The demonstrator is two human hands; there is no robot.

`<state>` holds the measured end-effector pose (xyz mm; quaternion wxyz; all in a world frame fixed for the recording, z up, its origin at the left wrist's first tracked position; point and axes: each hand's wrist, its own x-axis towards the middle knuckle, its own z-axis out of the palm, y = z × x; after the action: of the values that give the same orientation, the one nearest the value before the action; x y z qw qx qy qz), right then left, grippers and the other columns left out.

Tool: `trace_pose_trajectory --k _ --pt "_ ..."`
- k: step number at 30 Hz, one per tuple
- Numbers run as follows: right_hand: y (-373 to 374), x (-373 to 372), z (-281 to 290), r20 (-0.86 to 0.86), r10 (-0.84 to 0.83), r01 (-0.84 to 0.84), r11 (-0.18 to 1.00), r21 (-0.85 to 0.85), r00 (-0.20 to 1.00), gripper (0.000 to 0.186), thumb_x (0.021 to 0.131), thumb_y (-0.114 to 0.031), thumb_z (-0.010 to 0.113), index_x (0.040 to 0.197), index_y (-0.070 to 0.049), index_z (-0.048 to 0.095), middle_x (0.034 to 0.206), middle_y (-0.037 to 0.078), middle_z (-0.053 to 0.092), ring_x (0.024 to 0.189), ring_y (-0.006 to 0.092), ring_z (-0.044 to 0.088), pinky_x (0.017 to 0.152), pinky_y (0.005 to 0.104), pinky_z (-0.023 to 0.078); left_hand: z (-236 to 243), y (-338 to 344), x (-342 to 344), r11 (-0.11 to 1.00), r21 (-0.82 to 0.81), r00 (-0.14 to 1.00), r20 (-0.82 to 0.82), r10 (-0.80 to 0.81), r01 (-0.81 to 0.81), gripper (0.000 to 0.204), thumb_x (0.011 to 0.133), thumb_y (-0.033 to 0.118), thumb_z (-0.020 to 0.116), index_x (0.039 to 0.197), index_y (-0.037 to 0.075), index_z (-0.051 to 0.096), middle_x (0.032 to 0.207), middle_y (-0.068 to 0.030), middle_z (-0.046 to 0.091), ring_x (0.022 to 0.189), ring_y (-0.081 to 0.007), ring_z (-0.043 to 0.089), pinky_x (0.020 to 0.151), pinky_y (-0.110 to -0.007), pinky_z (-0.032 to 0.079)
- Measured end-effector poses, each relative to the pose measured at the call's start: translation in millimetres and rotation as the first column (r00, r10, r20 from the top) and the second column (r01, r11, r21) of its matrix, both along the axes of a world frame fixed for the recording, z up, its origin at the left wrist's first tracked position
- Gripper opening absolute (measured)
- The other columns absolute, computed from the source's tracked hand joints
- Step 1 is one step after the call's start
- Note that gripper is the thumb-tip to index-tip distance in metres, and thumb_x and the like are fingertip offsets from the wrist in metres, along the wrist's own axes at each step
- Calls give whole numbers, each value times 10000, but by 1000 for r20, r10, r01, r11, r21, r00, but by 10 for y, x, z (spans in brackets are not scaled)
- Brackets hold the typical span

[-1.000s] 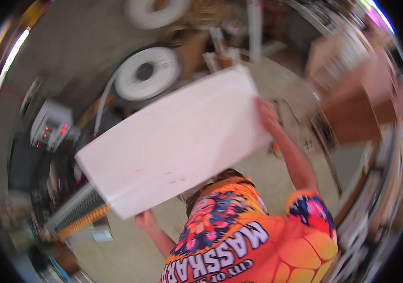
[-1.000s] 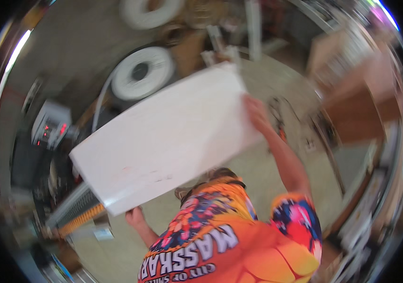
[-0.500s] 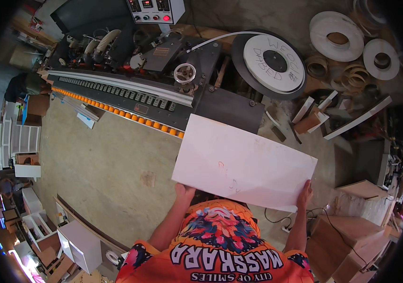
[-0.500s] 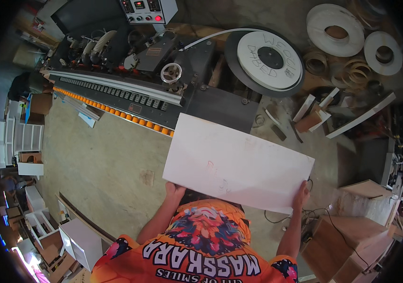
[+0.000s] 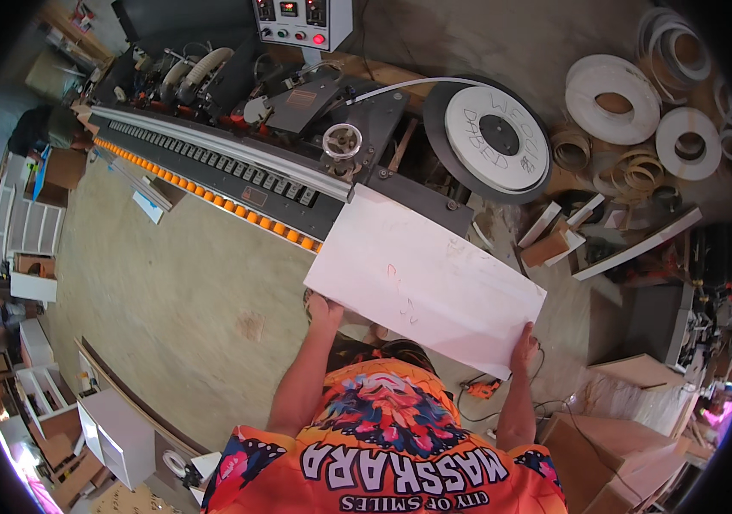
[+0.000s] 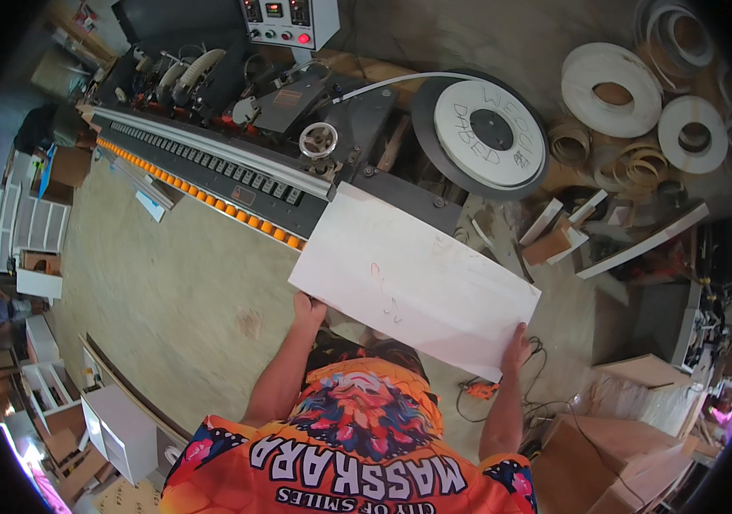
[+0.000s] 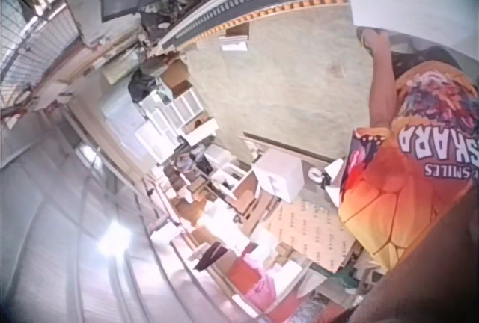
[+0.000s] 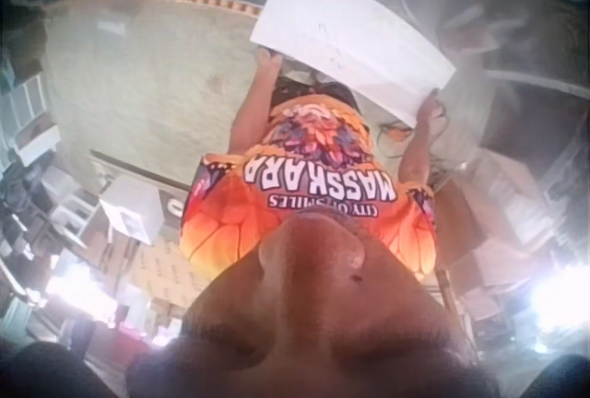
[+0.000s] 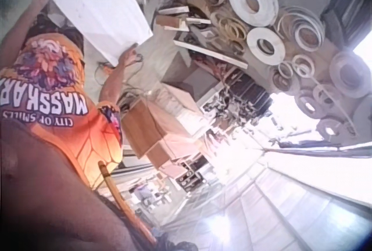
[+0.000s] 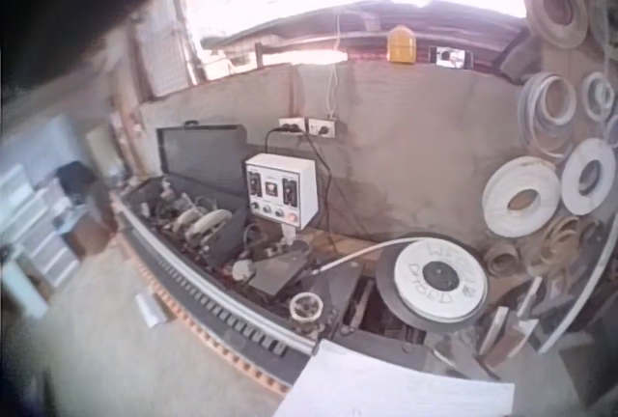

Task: The person feeds white rectangular panels into an edge banding machine to apply adhesive tape to the edges. They handle the panels one at a time, inspecting the edges after processing, and then place the finished pieces onto a nearby furniture frame.

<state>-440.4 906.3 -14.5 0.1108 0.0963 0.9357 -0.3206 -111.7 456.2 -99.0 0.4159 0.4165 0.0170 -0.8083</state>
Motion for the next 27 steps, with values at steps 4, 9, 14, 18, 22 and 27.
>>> trace_pose_trajectory --k 4,9,14,18,22,27 --pt "-88 -68 -33 11 10 -9 998 -65 1000 886 900 -799 546 676 57 582 624 69 515 637 192 431 598 467 379 18 -115 -182 999 24 999 15 32 -32 391 1066 121 344 1370 -33 536 1341 -182 621 1237 -321 625 1049 -497 537" --pt "-267 -144 9 39 11 -9 999 -51 999 901 895 -806 550 691 70 607 626 74 505 647 180 438 605 468 391 -83 -160 -42 999 -12 993 109 -33 35 301 1063 121 422 1280 -7 586 1226 -129 661 1090 -277 664 874 -435 572" --pt "-147 -115 -118 74 43 -51 993 107 996 1013 891 -794 548 1208 163 653 1306 375 616 1289 450 573 1082 483 433 -602 152 465 955 -118 947 210 -245 273 390 1006 241 590 1336 34 561 1235 -127 622 1155 -307 631 950 -454 555" --pt "-12 -105 -64 38 -45 43 997 58 998 1020 887 -794 555 1241 158 644 1222 332 676 1148 423 651 1002 462 483 -213 304 681 951 108 880 359 -310 290 315 976 90 545 1258 -46 577 1157 -193 634 1086 -369 670 953 -494 586" --pt "-264 -23 140 42 -3 7 995 -102 999 992 869 -792 593 1209 137 673 1160 299 708 1098 392 671 967 453 497 -16 280 1129 916 87 762 527 -376 391 267 987 60 603 1211 -85 593 1102 -168 683 966 -305 717 808 -403 631" --pt "-237 -3 168 19 -28 29 997 -74 999 958 863 -781 616 1157 127 696 1133 296 718 1106 385 670 980 452 489 135 254 1298 930 72 713 621 -325 361 182 947 130 732 974 -43 682 813 -96 700 676 -186 687 591 -298 590"
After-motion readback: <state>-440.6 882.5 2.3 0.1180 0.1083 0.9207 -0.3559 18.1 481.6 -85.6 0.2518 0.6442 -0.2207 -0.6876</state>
